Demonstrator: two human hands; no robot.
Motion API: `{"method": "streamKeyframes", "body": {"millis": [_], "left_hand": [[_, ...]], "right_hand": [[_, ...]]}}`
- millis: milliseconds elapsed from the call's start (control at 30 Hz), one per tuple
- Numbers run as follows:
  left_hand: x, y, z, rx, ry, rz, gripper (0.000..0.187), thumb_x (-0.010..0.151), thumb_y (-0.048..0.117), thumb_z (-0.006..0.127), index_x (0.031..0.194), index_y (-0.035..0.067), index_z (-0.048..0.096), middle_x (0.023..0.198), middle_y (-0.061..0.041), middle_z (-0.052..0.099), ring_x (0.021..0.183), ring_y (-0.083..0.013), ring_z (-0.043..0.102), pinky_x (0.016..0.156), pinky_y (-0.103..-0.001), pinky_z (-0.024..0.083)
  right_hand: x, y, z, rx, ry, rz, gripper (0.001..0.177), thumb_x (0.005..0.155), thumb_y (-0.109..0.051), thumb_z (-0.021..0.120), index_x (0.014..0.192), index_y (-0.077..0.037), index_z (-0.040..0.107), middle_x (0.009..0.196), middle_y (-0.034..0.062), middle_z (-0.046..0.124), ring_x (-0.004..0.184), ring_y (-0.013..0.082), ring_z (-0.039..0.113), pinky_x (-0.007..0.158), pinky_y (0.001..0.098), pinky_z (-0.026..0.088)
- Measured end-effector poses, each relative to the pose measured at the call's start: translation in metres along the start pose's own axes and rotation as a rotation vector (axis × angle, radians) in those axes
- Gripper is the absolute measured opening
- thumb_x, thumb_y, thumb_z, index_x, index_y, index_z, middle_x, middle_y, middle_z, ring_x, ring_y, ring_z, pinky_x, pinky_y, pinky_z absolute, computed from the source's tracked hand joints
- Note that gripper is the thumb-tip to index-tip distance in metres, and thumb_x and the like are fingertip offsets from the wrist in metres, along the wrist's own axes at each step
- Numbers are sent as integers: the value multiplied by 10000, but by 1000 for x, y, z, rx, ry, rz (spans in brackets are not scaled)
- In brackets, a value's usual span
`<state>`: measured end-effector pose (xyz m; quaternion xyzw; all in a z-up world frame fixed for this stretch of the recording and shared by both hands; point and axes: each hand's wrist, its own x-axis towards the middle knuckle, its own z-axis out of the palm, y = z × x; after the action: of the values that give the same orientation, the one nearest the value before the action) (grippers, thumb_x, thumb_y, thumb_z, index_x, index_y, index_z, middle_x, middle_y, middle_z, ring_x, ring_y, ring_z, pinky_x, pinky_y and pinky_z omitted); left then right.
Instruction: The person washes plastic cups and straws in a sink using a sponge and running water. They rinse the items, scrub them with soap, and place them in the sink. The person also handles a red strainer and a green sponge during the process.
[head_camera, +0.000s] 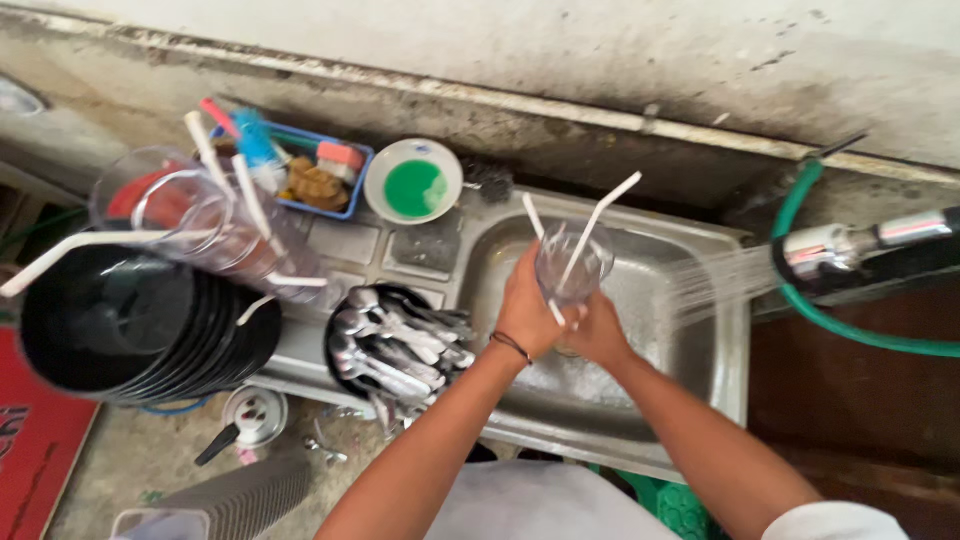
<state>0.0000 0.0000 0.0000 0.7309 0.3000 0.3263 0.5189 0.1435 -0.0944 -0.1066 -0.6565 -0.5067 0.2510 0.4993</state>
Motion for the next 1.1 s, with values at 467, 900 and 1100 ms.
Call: {"method": "streamKeyframes", "body": {"millis": [467,900,1100], "left_hand": [[-7,-38,71,-409,-129,-300,878,775,336,868,1430,27,372,1334,-129,617,1257,-236,589,1065,-361,468],[-14,-182,126,-580,-80,-1255,504,956,419,580,1372,136,564,1350,-61,594,1227,-247,551,1005,-527,491],[6,-158,77,-519,-100,-962,477,940,378,620,1349,134,597,1246,-99,627,1120,-247,599,894,-428,523]], "right_hand": [[-31,-32,-79,-330,-84,396,948,557,-197,858,1395,-58,438,1256,186,629,1160,326,641,986,408,521],[-25,-1,-79,-535,-289,543,851,576,-197,893,1329,-65,519,1263,172,633,1209,313,609,1011,375,505],[-37,19,-60,-498,-169,534,691,616,-145,853,1259,-75,609,1246,159,671,1188,310,638,1044,383,499]]}}
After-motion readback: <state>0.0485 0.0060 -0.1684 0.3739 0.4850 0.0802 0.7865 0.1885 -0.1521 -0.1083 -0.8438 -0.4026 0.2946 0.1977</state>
